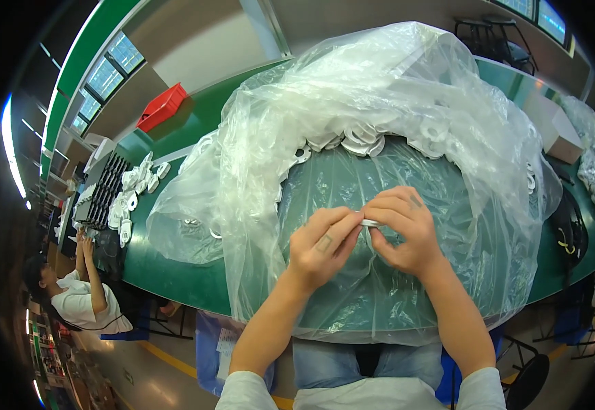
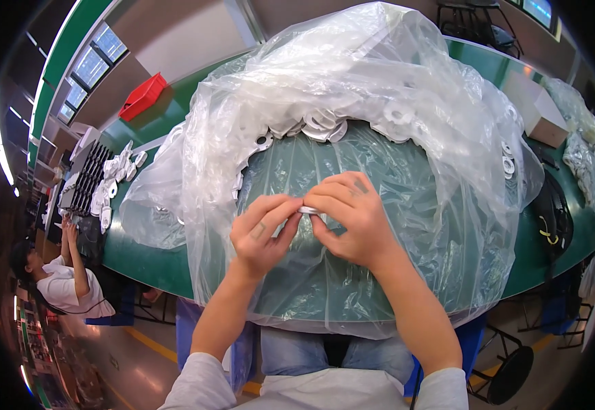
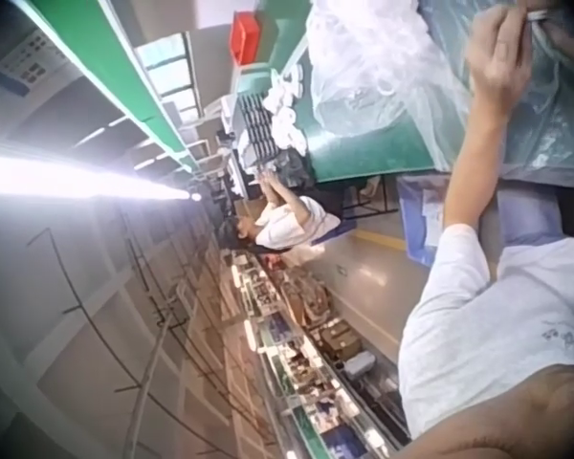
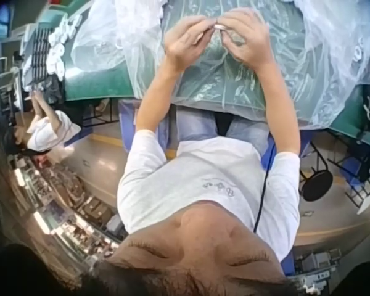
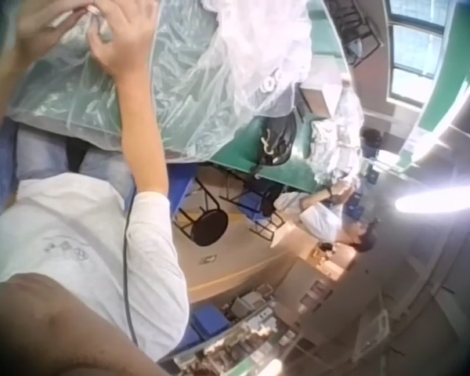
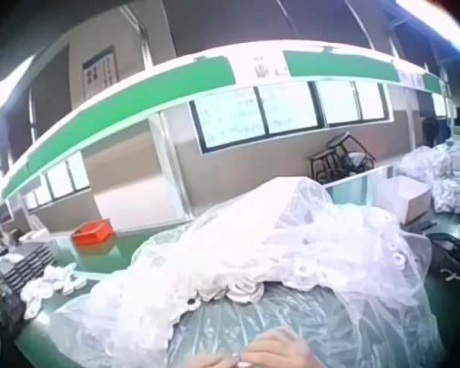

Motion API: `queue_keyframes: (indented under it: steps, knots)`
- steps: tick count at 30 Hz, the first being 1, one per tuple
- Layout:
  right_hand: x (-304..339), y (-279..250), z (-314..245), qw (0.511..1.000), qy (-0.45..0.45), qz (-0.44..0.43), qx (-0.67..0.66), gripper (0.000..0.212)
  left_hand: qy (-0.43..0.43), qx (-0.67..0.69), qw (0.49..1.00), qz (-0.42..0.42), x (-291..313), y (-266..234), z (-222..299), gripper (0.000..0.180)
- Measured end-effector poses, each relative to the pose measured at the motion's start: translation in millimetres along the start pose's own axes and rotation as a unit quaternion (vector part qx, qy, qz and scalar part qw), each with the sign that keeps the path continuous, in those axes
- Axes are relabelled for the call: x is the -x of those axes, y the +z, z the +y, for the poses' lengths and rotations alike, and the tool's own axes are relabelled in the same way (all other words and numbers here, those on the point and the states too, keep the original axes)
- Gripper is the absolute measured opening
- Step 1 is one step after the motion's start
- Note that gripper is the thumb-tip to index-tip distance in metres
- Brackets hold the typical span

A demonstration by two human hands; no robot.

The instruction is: Assembling small electronic components by inserting a circular ring into a white plastic housing.

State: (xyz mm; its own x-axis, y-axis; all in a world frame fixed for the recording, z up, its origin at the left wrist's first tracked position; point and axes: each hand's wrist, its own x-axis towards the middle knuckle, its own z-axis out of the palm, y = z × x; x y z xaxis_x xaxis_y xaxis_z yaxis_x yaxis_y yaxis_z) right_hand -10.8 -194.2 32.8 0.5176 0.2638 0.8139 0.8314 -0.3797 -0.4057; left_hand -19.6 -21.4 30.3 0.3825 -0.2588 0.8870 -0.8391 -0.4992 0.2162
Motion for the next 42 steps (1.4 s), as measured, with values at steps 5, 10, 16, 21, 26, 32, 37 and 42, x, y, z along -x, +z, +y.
queue_keyframes:
  steps: [5,10,16,21,26,32,37,42]
  knots:
    - [-1.8,-3.7,-5.4,0.998,-0.047,0.024,0.019,0.028,0.050,-0.025,0.998,0.013,-1.8,-5.1,7.8,0.031]
    - [-5.1,-7.6,-9.9,0.996,-0.077,0.035,0.027,0.033,0.089,-0.036,0.995,0.025,-2.4,-9.6,10.8,0.033]
    - [-1.5,-6.0,-11.6,0.998,-0.051,0.021,-0.008,0.030,0.087,-0.036,0.996,0.013,-0.6,-11.7,12.3,0.032]
    - [-1.2,-7.6,-12.9,0.998,-0.051,0.012,-0.021,0.031,0.090,-0.042,0.995,0.015,0.4,-11.3,13.4,0.029]
    - [-2.2,-8.3,-12.2,0.997,-0.068,0.016,-0.027,0.030,0.083,-0.050,0.995,0.019,0.3,-11.2,16.6,0.027]
    - [6.3,-1.0,-9.1,0.972,0.154,-0.056,-0.169,0.012,-0.093,0.044,0.995,-0.003,4.3,-3.8,4.4,0.027]
    - [20.7,16.5,8.1,0.842,0.394,-0.081,-0.360,0.026,-0.385,0.253,0.885,-0.060,12.0,1.8,-15.7,0.023]
    - [23.0,25.1,13.4,0.816,0.417,0.007,-0.400,0.026,-0.405,0.297,0.858,-0.107,14.6,9.8,-12.5,0.032]
